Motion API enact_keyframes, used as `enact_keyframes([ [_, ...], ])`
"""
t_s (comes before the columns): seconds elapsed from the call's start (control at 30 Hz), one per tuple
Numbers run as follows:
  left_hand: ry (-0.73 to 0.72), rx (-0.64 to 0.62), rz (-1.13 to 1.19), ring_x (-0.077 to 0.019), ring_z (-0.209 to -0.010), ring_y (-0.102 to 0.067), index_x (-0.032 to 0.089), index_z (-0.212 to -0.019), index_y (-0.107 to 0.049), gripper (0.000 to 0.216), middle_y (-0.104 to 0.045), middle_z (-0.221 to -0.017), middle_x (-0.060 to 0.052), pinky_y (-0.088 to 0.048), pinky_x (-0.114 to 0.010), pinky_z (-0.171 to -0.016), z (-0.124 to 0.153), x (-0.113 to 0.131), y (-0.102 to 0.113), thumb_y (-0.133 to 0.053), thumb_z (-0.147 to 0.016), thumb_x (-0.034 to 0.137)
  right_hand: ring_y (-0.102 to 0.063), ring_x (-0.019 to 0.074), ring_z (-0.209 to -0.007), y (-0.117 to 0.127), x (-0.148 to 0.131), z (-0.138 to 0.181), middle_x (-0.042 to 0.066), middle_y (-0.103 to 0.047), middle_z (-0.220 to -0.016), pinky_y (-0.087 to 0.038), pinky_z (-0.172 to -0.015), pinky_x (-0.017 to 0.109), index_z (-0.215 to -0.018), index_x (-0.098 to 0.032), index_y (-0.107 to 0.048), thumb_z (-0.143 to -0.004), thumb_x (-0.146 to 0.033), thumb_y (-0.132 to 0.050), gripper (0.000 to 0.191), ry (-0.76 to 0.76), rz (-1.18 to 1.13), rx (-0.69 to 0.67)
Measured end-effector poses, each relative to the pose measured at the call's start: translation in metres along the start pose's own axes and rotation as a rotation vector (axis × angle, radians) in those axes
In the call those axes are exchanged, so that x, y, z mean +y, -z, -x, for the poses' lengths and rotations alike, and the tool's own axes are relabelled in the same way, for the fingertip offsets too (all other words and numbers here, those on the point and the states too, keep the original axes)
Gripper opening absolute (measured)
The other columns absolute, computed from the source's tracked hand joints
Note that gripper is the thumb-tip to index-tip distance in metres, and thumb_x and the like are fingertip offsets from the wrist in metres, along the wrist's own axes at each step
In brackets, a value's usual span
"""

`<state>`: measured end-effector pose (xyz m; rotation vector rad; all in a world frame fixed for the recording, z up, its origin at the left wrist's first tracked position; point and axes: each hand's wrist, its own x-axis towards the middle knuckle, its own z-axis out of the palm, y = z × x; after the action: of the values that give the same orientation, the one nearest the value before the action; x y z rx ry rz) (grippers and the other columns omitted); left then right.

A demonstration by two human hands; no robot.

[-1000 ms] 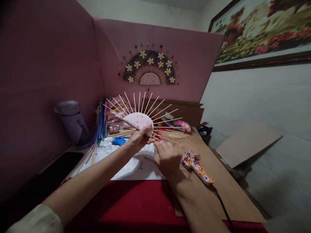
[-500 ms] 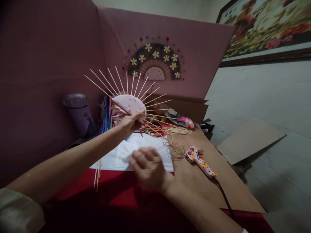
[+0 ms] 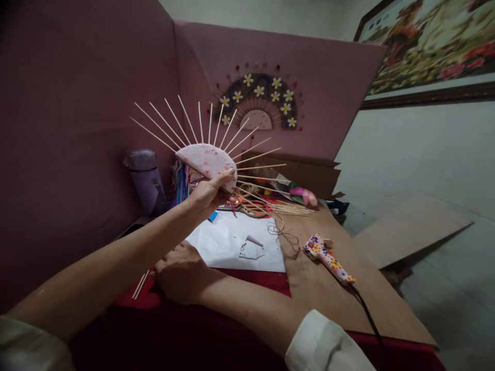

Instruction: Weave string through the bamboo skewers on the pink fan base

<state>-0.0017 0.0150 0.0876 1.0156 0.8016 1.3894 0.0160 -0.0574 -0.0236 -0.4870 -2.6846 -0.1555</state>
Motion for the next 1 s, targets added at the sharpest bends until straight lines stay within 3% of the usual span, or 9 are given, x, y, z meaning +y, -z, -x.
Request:
enact_keyframes([
  [0.33,-0.001,0.036,0.075,-0.0103,-0.035,-0.053,0.010,-0.067,-0.056,0.020,-0.057,-0.047,-0.001,-0.040,-0.018,-0.033,-0.005,-0.006,0.000,-0.064,-0.074,0.028,-0.056,0.0225,-0.098,-0.016,-0.008,-0.026,0.003,-0.065,-0.107,-0.044,-0.078,0.033,-0.099,-0.021,-0.060,-0.083,-0.026,-0.046,0.022,-0.156,-0.012,0.038],
  [0.43,0.006,0.064,0.097,-0.0100,-0.034,-0.053,0.010,-0.068,-0.057,0.021,-0.057,-0.047,-0.001,-0.040,-0.017,-0.032,-0.007,-0.012,0.003,-0.065,-0.073,0.028,-0.057,0.0229,-0.090,-0.001,-0.006,-0.006,0.001,-0.067,-0.100,-0.045,-0.071,0.032,-0.090,-0.022,-0.063,-0.078,-0.024,-0.050,0.018,-0.083,0.040,0.087],
  [0.5,0.022,0.078,0.114,-0.0094,-0.034,-0.052,0.009,-0.071,-0.058,0.020,-0.058,-0.047,-0.001,-0.039,-0.016,-0.031,-0.009,-0.017,0.007,-0.065,-0.073,0.028,-0.057,0.0195,-0.067,0.019,0.002,0.023,0.002,-0.066,-0.074,-0.042,-0.057,0.030,-0.075,-0.021,-0.062,-0.074,-0.023,-0.053,0.010,-0.057,0.042,0.091],
  [0.53,0.029,0.088,0.121,-0.0091,-0.033,-0.052,0.009,-0.071,-0.058,0.019,-0.057,-0.046,-0.001,-0.038,-0.016,-0.030,-0.010,-0.019,0.008,-0.065,-0.073,0.027,-0.054,0.0173,-0.059,0.031,0.008,0.039,0.002,-0.062,-0.065,-0.040,-0.053,0.029,-0.068,-0.020,-0.060,-0.077,-0.022,-0.050,0.013,-0.126,0.027,0.169],
  [0.67,0.076,0.077,0.168,-0.0089,-0.031,-0.051,0.011,-0.067,-0.056,0.017,-0.056,-0.045,0.000,-0.036,-0.015,-0.028,-0.018,-0.027,0.005,-0.062,-0.075,0.024,-0.049,0.0109,-0.054,0.067,0.039,0.103,0.000,-0.052,-0.057,-0.038,-0.054,0.024,-0.063,-0.016,-0.053,-0.087,-0.019,-0.046,0.024,-0.520,-0.091,0.787],
  [0.73,0.089,0.065,0.194,-0.0093,-0.032,-0.051,0.011,-0.067,-0.056,0.017,-0.057,-0.046,-0.001,-0.037,-0.016,-0.029,-0.022,-0.029,-0.003,-0.063,-0.075,0.024,-0.043,0.0093,-0.049,0.073,0.054,0.124,-0.003,-0.045,-0.052,-0.035,-0.050,0.023,-0.058,-0.017,-0.050,-0.085,-0.020,-0.051,0.027,-0.625,-0.021,0.931],
  [0.8,0.084,0.050,0.205,-0.0093,-0.032,-0.051,0.011,-0.068,-0.056,0.017,-0.057,-0.047,-0.001,-0.037,-0.016,-0.029,-0.024,-0.030,-0.012,-0.063,-0.075,0.024,-0.045,0.0093,-0.051,0.074,0.063,0.137,-0.002,-0.049,-0.055,-0.036,-0.051,0.023,-0.062,-0.017,-0.052,-0.085,-0.018,-0.053,0.023,-0.635,0.027,0.932],
  [0.9,0.086,-0.003,0.214,-0.0084,-0.032,-0.050,0.011,-0.068,-0.056,0.016,-0.057,-0.047,-0.001,-0.036,-0.015,-0.028,-0.023,-0.034,-0.024,-0.058,-0.078,0.022,-0.054,0.0130,-0.068,0.077,0.072,0.138,0.004,-0.059,-0.078,-0.043,-0.060,0.025,-0.083,-0.016,-0.060,-0.082,-0.014,-0.057,0.004,-0.529,0.263,0.908],
  [1.0,0.135,-0.017,0.224,-0.0083,-0.032,-0.051,0.011,-0.068,-0.055,0.018,-0.057,-0.046,-0.001,-0.037,-0.014,-0.029,-0.022,-0.039,-0.032,-0.056,-0.080,0.023,-0.054,0.0209,-0.086,0.090,0.082,0.130,0.010,-0.058,-0.097,-0.043,-0.071,0.033,-0.099,-0.018,-0.061,-0.080,-0.016,-0.060,0.019,-0.481,0.648,0.773],
])
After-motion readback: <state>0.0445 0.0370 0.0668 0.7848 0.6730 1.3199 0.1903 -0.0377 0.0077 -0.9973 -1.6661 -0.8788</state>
